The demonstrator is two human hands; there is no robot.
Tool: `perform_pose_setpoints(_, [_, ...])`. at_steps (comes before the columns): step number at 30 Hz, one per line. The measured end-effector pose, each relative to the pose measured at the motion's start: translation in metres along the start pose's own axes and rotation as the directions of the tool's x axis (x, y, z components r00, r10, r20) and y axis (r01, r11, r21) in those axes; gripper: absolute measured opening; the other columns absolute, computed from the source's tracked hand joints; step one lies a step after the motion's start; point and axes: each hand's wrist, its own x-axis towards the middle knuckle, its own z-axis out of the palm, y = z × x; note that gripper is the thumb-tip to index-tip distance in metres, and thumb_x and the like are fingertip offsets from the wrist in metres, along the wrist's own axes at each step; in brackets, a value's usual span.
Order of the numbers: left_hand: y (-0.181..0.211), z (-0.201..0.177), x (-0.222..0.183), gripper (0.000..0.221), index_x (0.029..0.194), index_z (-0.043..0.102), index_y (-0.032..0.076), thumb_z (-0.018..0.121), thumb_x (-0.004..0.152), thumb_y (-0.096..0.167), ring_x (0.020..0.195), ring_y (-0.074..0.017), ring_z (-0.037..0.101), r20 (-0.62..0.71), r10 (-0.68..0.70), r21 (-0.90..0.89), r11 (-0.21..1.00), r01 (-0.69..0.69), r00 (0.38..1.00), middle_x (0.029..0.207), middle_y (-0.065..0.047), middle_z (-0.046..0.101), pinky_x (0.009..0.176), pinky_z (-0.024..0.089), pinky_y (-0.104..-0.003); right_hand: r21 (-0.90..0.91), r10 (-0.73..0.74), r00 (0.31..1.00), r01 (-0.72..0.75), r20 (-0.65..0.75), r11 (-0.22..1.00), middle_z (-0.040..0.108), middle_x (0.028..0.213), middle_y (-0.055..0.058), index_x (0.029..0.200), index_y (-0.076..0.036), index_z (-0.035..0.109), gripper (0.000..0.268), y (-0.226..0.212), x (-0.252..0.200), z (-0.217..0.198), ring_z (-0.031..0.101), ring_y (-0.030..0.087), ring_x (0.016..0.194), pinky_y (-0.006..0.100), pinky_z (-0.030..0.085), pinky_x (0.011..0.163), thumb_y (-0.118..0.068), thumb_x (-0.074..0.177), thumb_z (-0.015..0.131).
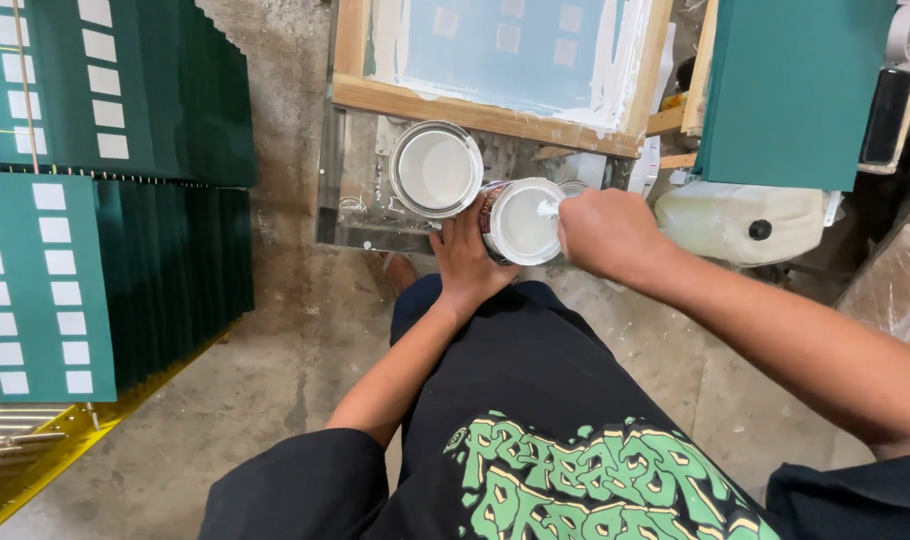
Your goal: The recorder is mixing white screen printing ink by stirring it with a spatula and adding a clear liquid from a pitcher.
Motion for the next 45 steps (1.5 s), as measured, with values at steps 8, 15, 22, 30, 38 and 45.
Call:
perform_pose_setpoints(8, [-0.007, 0.003, 0.001, 0.117, 0.151, 0.042, 0.005, 0.092, 0.057, 0.055, 0.132, -0.0311, 0.051, -0.045, 0.038, -0.024, 0.999, -0.039, 0.998, 0.145, -0.010, 0.054, 0.099, 0.035, -0.049, 0.069, -0.085, 0.986, 0.096, -0.145, 0.993, 0.070, 0.073, 0.021, 0.081, -0.003, 0.072, 0.024, -0.001, -0.002, 0.009, 0.070, 0.043, 0.067, 0.055, 0.055, 0.059, -0.023, 0.091, 0.063])
perform_pose_setpoints(15, [-0.003, -0.002, 0.002, 0.114, 0.148, 0.045, 0.007, 0.092, 0.056, 0.056, 0.128, -0.0283, 0.054, -0.027, 0.019, -0.021, 1.000, -0.019, 0.999, 0.143, -0.008, 0.056, 0.095, 0.037, -0.047, 0.109, -0.212, 0.977, 0.210, 0.006, 0.972, 0.070, 0.071, 0.022, 0.075, -0.005, 0.073, 0.024, -0.003, 0.015, -0.019, 0.068, 0.043, 0.068, 0.053, 0.055, 0.059, -0.026, 0.086, 0.068])
perform_pose_setpoints(22, [-0.007, -0.001, 0.002, 0.113, 0.147, 0.046, 0.007, 0.092, 0.055, 0.053, 0.127, -0.0292, 0.054, 0.000, 0.031, -0.001, 1.000, -0.031, 1.000, 0.141, -0.009, 0.057, 0.095, 0.037, -0.047, -0.090, -0.207, 0.978, 0.210, 0.034, 0.974, 0.072, 0.079, 0.017, 0.076, -0.007, 0.071, 0.012, -0.005, 0.011, -0.010, 0.073, 0.038, 0.074, 0.051, 0.058, 0.061, -0.012, 0.082, 0.063])
perform_pose_setpoints(30, [0.006, -0.014, 0.011, 0.115, 0.145, 0.048, 0.010, 0.093, 0.051, 0.056, 0.131, -0.0309, 0.052, 0.044, 0.009, -0.081, 0.997, -0.005, 0.999, 0.139, -0.009, 0.058, 0.099, 0.036, -0.051, -0.010, -0.195, 0.956, 0.197, -0.218, 0.980, 0.072, 0.076, 0.018, 0.083, -0.003, 0.071, 0.012, 0.007, -0.001, 0.032, 0.073, 0.038, 0.069, 0.050, 0.056, 0.056, -0.013, 0.085, 0.064])
perform_pose_setpoints(38, [-0.008, 0.002, 0.007, 0.111, 0.146, 0.048, 0.009, 0.095, 0.057, 0.055, 0.132, -0.0322, 0.052, 0.017, 0.093, -0.038, 0.995, -0.093, 0.995, 0.141, -0.011, 0.058, 0.106, 0.036, -0.054, 0.173, -0.132, 0.984, 0.152, -0.122, 0.973, 0.072, 0.073, 0.021, 0.074, -0.004, 0.075, 0.018, -0.005, -0.002, 0.005, 0.071, 0.041, 0.069, 0.051, 0.056, 0.059, -0.020, 0.080, 0.069])
perform_pose_setpoints(45, [-0.007, 0.000, 0.011, 0.107, 0.146, 0.049, 0.007, 0.092, 0.058, 0.052, 0.130, -0.0323, 0.055, 0.000, 0.112, -0.042, 0.993, -0.112, 0.994, 0.141, -0.010, 0.060, 0.109, 0.038, -0.049, 0.047, -0.083, 0.991, 0.088, -0.109, 0.995, 0.073, 0.081, 0.020, 0.078, -0.006, 0.075, 0.012, 0.003, 0.009, 0.026, 0.073, 0.039, 0.076, 0.050, 0.059, 0.066, -0.014, 0.079, 0.067])
